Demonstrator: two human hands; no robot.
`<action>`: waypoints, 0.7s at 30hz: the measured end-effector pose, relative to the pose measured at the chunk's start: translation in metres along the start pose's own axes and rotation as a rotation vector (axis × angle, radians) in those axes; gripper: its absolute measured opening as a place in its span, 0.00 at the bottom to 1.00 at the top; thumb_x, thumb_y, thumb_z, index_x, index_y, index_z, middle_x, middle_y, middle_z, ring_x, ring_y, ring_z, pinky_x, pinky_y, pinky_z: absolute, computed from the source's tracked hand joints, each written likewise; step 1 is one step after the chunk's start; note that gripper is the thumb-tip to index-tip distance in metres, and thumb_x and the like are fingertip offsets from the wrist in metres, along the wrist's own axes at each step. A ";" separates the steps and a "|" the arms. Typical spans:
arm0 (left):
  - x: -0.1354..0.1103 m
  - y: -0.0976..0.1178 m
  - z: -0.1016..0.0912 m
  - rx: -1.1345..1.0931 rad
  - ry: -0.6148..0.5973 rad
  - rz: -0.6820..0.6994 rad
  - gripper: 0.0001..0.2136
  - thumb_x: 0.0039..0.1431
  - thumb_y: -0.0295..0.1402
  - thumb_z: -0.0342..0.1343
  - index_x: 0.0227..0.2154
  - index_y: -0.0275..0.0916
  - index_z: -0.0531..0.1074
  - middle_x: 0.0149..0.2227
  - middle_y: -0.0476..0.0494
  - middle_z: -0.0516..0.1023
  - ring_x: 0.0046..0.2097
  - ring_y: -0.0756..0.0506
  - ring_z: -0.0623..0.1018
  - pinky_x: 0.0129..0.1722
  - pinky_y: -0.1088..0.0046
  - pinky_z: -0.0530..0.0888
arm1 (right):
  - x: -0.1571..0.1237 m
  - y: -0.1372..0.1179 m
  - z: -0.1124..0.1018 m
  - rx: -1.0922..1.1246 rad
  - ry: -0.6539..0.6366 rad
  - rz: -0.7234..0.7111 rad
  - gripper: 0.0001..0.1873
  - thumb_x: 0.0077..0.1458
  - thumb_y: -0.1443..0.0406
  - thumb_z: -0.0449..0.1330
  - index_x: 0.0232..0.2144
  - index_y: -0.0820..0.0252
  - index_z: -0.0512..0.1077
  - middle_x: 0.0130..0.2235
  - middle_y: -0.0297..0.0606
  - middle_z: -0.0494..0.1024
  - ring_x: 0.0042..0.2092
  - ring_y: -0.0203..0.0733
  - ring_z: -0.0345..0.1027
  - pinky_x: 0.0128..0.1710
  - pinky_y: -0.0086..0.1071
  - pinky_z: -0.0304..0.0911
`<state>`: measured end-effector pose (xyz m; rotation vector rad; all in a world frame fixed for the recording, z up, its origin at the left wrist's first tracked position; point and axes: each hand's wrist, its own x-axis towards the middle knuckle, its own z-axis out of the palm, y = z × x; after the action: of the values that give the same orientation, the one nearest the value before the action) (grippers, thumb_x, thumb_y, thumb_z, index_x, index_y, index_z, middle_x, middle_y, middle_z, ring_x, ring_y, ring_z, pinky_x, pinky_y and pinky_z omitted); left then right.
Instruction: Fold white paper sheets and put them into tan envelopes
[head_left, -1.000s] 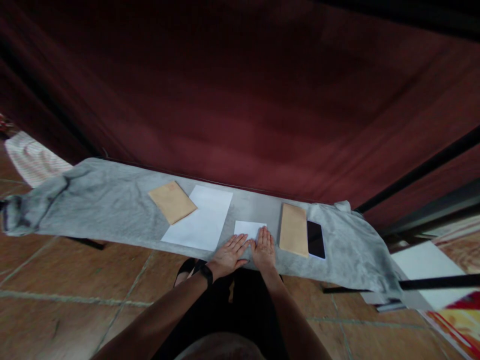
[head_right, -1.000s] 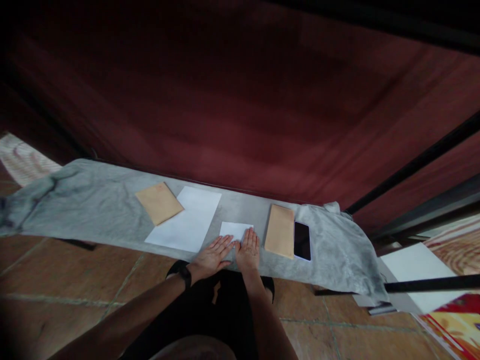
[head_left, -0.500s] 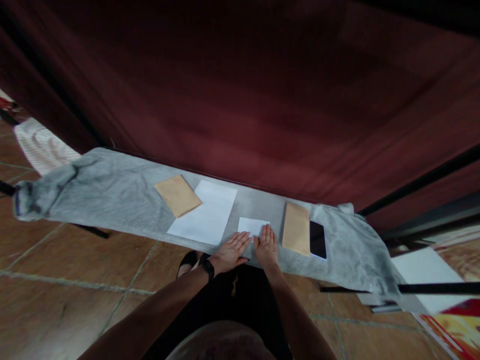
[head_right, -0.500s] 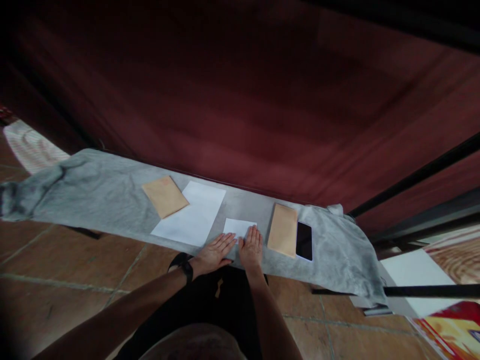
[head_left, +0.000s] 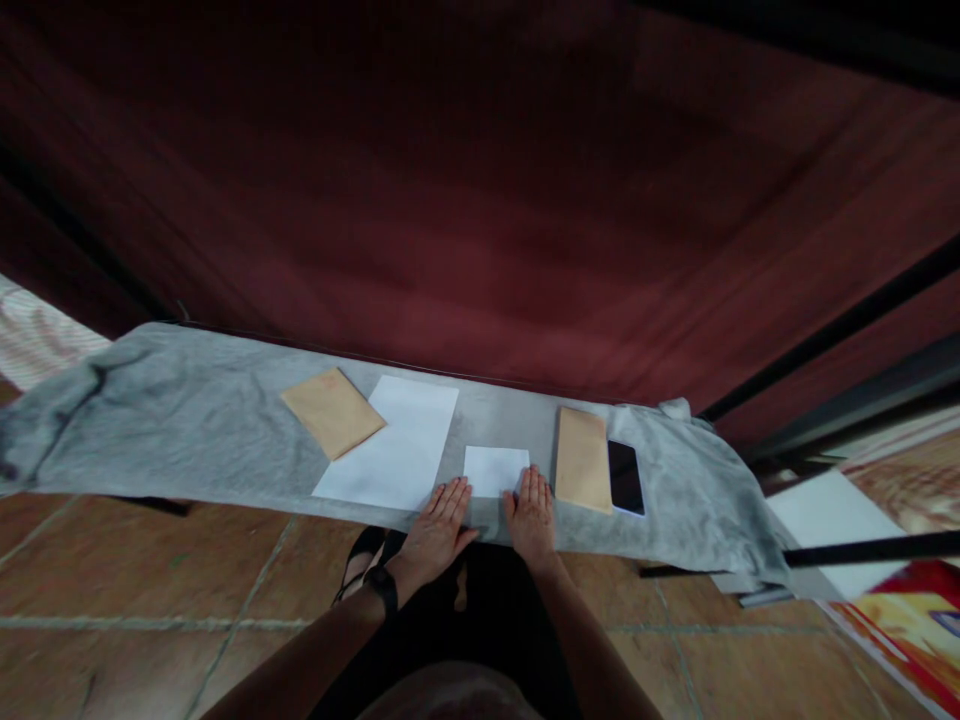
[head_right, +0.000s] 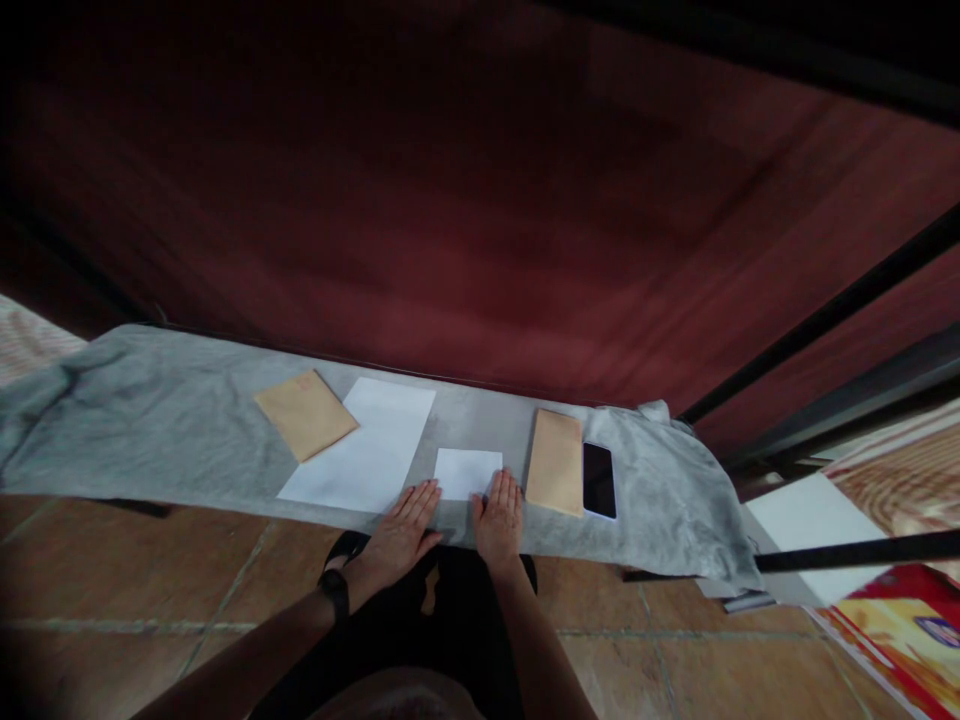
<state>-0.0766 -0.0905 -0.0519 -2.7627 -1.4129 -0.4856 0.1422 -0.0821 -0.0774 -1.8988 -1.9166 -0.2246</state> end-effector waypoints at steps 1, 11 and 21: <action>0.002 0.002 0.001 -0.004 0.016 -0.015 0.31 0.70 0.48 0.40 0.68 0.32 0.53 0.68 0.31 0.60 0.69 0.39 0.59 0.67 0.54 0.58 | -0.001 -0.001 -0.001 0.002 0.008 0.004 0.33 0.69 0.58 0.43 0.69 0.74 0.51 0.67 0.62 0.59 0.66 0.58 0.56 0.62 0.53 0.55; 0.078 0.008 0.022 0.011 -0.037 -0.063 0.25 0.68 0.29 0.38 0.66 0.31 0.58 0.68 0.35 0.61 0.70 0.41 0.59 0.68 0.57 0.58 | 0.028 -0.031 -0.004 0.147 -0.183 -0.107 0.27 0.71 0.63 0.40 0.66 0.64 0.59 0.67 0.48 0.63 0.68 0.45 0.54 0.66 0.46 0.51; 0.075 -0.003 0.036 0.003 0.060 -0.157 0.29 0.69 0.40 0.41 0.68 0.28 0.53 0.69 0.31 0.58 0.70 0.39 0.57 0.68 0.55 0.56 | 0.023 -0.005 0.007 -0.002 -0.074 -0.066 0.30 0.70 0.59 0.44 0.67 0.74 0.55 0.67 0.58 0.60 0.68 0.51 0.53 0.65 0.47 0.53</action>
<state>-0.0286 -0.0246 -0.0664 -2.6224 -1.6228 -0.5636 0.1362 -0.0588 -0.0734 -1.8711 -2.0309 -0.1784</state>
